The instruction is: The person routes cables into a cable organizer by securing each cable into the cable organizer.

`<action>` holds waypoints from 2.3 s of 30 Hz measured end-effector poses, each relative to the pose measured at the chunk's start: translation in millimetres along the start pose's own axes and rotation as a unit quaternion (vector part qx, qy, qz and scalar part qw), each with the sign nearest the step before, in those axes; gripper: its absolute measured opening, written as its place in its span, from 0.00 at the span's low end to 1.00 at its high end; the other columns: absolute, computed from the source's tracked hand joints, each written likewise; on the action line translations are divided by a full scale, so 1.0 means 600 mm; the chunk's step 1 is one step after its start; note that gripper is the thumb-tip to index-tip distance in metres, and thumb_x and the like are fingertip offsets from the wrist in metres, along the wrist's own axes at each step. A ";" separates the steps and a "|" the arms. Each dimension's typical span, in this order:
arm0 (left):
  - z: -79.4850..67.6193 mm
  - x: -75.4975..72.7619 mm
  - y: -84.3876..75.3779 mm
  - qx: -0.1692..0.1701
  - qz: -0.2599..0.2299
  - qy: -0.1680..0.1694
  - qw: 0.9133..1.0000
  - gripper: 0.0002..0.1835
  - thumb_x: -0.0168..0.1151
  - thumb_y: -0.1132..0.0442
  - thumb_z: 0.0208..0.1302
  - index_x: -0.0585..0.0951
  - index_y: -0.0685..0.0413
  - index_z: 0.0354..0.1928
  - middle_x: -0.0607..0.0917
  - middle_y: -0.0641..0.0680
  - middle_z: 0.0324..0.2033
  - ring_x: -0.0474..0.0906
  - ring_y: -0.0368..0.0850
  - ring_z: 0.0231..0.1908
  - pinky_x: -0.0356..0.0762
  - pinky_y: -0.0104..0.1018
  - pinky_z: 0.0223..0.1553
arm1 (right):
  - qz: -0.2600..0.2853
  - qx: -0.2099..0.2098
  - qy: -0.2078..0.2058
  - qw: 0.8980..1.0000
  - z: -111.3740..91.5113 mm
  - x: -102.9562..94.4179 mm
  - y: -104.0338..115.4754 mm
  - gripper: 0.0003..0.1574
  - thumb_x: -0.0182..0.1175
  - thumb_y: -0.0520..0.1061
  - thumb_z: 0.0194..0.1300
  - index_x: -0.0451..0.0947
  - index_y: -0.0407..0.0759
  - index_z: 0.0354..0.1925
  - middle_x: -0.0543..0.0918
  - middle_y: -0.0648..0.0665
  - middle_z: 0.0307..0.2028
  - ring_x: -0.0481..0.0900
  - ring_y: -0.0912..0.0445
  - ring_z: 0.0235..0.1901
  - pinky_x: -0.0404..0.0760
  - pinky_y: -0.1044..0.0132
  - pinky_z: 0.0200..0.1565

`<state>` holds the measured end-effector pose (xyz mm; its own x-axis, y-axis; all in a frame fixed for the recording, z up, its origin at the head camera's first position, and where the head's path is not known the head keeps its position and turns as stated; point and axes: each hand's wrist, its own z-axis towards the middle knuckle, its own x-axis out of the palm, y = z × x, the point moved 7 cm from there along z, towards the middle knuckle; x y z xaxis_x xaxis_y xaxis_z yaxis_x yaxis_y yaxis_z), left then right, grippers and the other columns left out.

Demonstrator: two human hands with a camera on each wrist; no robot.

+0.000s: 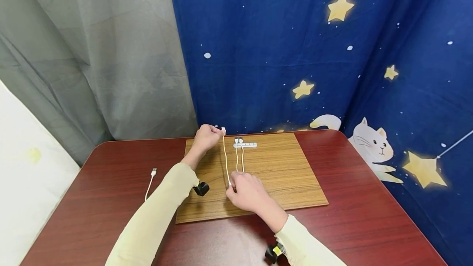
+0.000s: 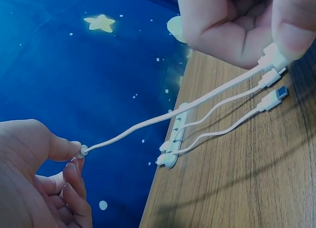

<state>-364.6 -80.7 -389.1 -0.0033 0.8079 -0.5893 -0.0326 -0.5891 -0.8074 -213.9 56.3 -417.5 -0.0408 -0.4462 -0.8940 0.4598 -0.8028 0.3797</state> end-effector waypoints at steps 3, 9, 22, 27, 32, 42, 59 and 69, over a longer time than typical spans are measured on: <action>0.001 0.004 -0.005 0.006 -0.001 -0.003 1.000 0.13 0.64 0.56 0.67 0.89 0.60 0.35 0.83 0.58 0.57 0.78 0.52 0.54 0.74 0.45 0.49 | -0.002 0.000 0.000 1.000 0.000 -0.001 0.000 0.14 0.59 0.45 0.60 0.65 0.52 0.23 0.67 0.54 0.20 0.69 0.56 0.21 0.68 0.60 0.22; -0.001 0.012 -0.014 0.004 -0.005 -0.005 1.000 0.13 0.64 0.57 0.67 0.89 0.61 0.34 0.84 0.57 0.52 0.78 0.51 0.50 0.73 0.43 0.45 | -0.004 0.003 0.001 1.000 -0.001 -0.001 0.000 0.13 0.59 0.46 0.60 0.65 0.52 0.24 0.69 0.54 0.21 0.70 0.56 0.22 0.69 0.59 0.24; 0.000 0.033 -0.015 -0.021 -0.003 -0.020 1.000 0.14 0.65 0.52 0.68 0.89 0.56 0.37 0.87 0.55 0.43 0.80 0.52 0.44 0.76 0.47 0.47 | 0.003 0.012 -0.002 1.000 -0.003 -0.002 -0.006 0.13 0.59 0.46 0.61 0.66 0.53 0.24 0.69 0.54 0.21 0.71 0.56 0.23 0.70 0.60 0.24; 0.000 0.038 -0.014 -0.031 -0.002 -0.024 0.999 0.15 0.65 0.50 0.68 0.89 0.54 0.34 0.87 0.55 0.42 0.80 0.52 0.44 0.74 0.48 0.47 | 0.005 0.012 -0.004 1.000 -0.002 0.000 -0.007 0.13 0.59 0.46 0.61 0.66 0.53 0.24 0.70 0.54 0.21 0.71 0.57 0.22 0.69 0.60 0.23; 0.002 0.043 -0.014 -0.037 0.010 -0.027 0.999 0.15 0.64 0.50 0.67 0.89 0.53 0.31 0.87 0.52 0.40 0.79 0.51 0.41 0.74 0.47 0.44 | 0.012 0.017 -0.003 1.000 -0.002 0.000 -0.010 0.13 0.59 0.45 0.61 0.66 0.53 0.23 0.70 0.54 0.21 0.71 0.57 0.22 0.69 0.60 0.23; 0.004 0.055 -0.020 -0.032 0.012 -0.030 0.999 0.20 0.65 0.52 0.66 0.81 0.50 0.17 0.82 0.51 0.26 0.75 0.50 0.32 0.70 0.42 0.34 | 0.014 0.020 -0.010 1.000 -0.005 -0.004 -0.017 0.13 0.60 0.45 0.61 0.66 0.53 0.24 0.70 0.54 0.22 0.71 0.57 0.22 0.71 0.60 0.24; 0.012 0.072 -0.022 -0.041 0.028 -0.030 0.998 0.16 0.64 0.47 0.68 0.89 0.50 0.31 0.74 0.62 0.67 0.69 0.59 0.65 0.71 0.56 0.58 | 0.017 0.035 -0.008 0.999 -0.008 -0.006 -0.021 0.14 0.60 0.45 0.63 0.67 0.53 0.24 0.70 0.54 0.22 0.71 0.56 0.23 0.71 0.58 0.25; 0.013 0.074 -0.020 -0.047 0.036 -0.023 0.998 0.16 0.64 0.49 0.68 0.90 0.53 0.36 0.81 0.57 0.59 0.72 0.55 0.62 0.73 0.52 0.54 | 0.017 0.036 -0.004 0.999 -0.006 -0.006 -0.027 0.13 0.59 0.45 0.64 0.67 0.53 0.25 0.70 0.55 0.22 0.71 0.56 0.22 0.71 0.59 0.24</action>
<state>-372.0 -38.0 -405.4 -0.0489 0.7626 -0.6450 0.0631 -0.6422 -0.7640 -218.1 72.1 -421.1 -0.0339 -0.4765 -0.8785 0.3957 -0.8136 0.4260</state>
